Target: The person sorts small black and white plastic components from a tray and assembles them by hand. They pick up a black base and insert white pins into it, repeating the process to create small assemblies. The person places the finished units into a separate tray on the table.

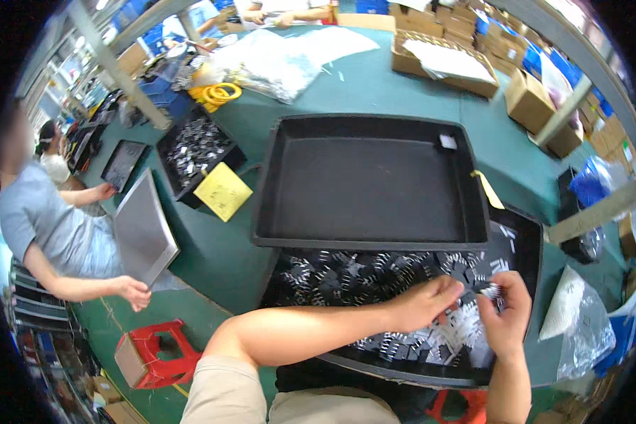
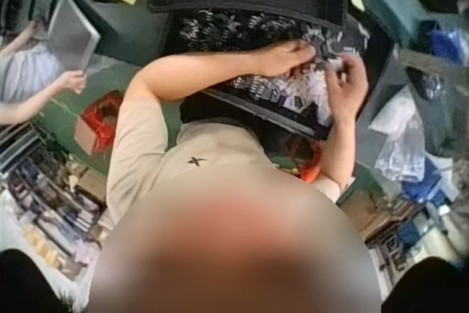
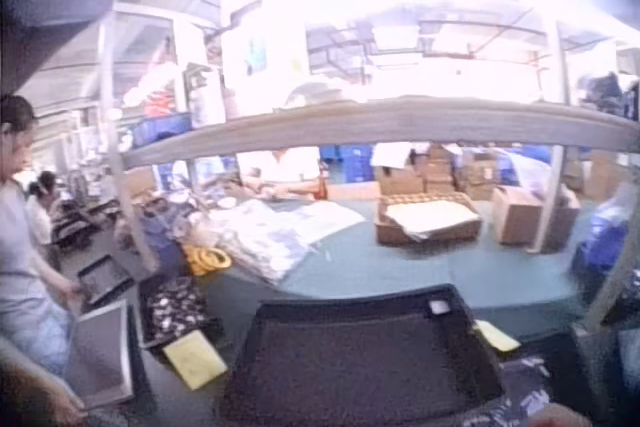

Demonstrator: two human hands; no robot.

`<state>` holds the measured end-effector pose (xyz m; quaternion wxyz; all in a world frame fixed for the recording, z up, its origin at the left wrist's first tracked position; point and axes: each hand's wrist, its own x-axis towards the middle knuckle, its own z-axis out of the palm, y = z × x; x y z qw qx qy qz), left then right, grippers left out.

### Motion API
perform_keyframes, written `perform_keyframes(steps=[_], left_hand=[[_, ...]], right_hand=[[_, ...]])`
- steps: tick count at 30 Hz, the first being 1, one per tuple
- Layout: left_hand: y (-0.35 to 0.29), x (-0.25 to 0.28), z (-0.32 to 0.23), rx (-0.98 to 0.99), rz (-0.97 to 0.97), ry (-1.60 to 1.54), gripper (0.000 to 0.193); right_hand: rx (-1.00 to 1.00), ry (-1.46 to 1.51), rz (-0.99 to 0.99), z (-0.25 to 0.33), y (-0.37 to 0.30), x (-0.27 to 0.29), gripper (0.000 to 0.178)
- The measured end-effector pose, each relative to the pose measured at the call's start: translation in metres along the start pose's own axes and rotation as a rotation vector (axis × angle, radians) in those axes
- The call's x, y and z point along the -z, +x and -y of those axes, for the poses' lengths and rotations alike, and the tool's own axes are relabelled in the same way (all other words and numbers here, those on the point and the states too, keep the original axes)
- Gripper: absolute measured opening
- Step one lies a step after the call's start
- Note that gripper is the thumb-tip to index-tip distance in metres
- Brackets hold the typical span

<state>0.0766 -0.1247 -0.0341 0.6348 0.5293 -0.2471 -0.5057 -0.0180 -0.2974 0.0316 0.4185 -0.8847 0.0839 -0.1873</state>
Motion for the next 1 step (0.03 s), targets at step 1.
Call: perform_keyframes(steps=[1], left_hand=[[-0.005, -0.0032, -0.0038, -0.086, -0.053, 0.044, 0.045]], right_hand=[[-0.024, 0.003, 0.052, 0.0043, 0.0079, 0.0063, 0.031]])
